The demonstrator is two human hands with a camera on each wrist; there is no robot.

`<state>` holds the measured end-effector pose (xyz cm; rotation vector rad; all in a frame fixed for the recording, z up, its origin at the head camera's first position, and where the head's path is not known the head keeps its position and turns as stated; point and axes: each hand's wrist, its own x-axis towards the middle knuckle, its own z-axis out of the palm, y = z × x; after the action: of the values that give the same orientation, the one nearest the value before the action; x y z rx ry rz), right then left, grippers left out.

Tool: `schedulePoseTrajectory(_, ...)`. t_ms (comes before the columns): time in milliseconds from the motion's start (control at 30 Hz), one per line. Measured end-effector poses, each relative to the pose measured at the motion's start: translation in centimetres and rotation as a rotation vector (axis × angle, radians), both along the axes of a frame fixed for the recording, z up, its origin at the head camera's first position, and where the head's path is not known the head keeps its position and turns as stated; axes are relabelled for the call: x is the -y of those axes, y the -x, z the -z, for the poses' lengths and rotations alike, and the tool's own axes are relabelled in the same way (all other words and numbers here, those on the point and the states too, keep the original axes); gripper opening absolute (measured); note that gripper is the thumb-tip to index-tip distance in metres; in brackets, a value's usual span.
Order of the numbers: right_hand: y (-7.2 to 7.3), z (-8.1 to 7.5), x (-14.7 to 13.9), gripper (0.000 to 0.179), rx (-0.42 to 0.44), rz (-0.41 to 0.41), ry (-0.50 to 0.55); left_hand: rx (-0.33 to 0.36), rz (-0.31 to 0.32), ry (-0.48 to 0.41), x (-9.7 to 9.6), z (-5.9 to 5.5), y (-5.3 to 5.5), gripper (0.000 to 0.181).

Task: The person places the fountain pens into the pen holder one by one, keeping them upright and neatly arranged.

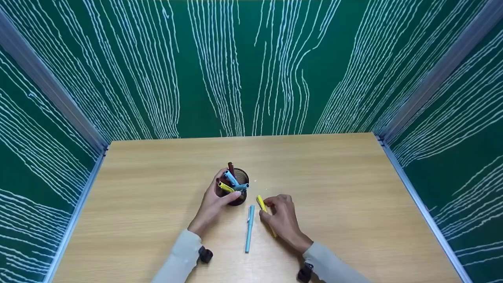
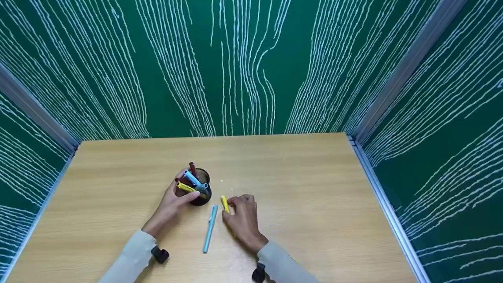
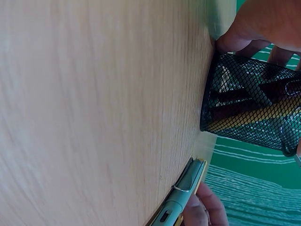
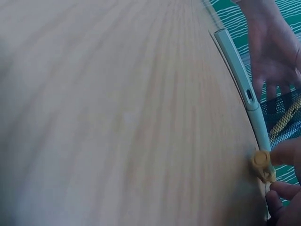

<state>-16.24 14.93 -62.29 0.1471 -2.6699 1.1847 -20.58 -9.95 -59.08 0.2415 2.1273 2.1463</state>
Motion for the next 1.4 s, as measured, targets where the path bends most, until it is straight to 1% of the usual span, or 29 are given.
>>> schedulePoseTrajectory(167, -0.1, 0.0, 0.1, 0.022, -0.012, 0.019, -0.031, 0.004, -0.015, 0.030, -0.1, -0.1, 0.0, 0.093)
schedulePoseTrajectory(300, -0.1, -0.1, 0.0, 0.020, -0.030, 0.017, -0.065, 0.011, -0.011, 0.033, 0.0, 0.0, 0.0, 0.094)
schedulePoseTrajectory(400, -0.1, -0.4, -0.1, 0.017, -0.033, 0.008, -0.071, 0.014, -0.009, 0.037, 0.0, 0.0, 0.0, 0.094)
schedulePoseTrajectory(600, -0.1, -1.1, -0.7, 0.015, -0.007, 0.008, -0.022, 0.025, -0.011, 0.029, 0.0, -0.1, -0.2, 0.093)
schedulePoseTrajectory(800, -0.1, -2.3, -1.5, 0.016, 0.036, 0.029, 0.051, 0.032, -0.012, 0.016, 0.1, -0.2, -0.2, 0.092)
schedulePoseTrajectory(1100, -0.2, -4.1, -2.6, 0.015, 0.043, 0.031, 0.139, 0.027, -0.013, 0.011, 0.0, -0.1, -0.2, 0.089)
schedulePoseTrajectory(1267, -0.2, -5.1, -3.0, 0.015, 0.028, 0.029, 0.172, 0.028, -0.009, 0.002, 0.0, -0.2, -0.2, 0.088)
schedulePoseTrajectory(1400, -0.1, -5.8, -3.3, 0.015, 0.011, 0.036, 0.190, 0.036, -0.018, 0.013, -0.1, -0.3, -0.2, 0.090)
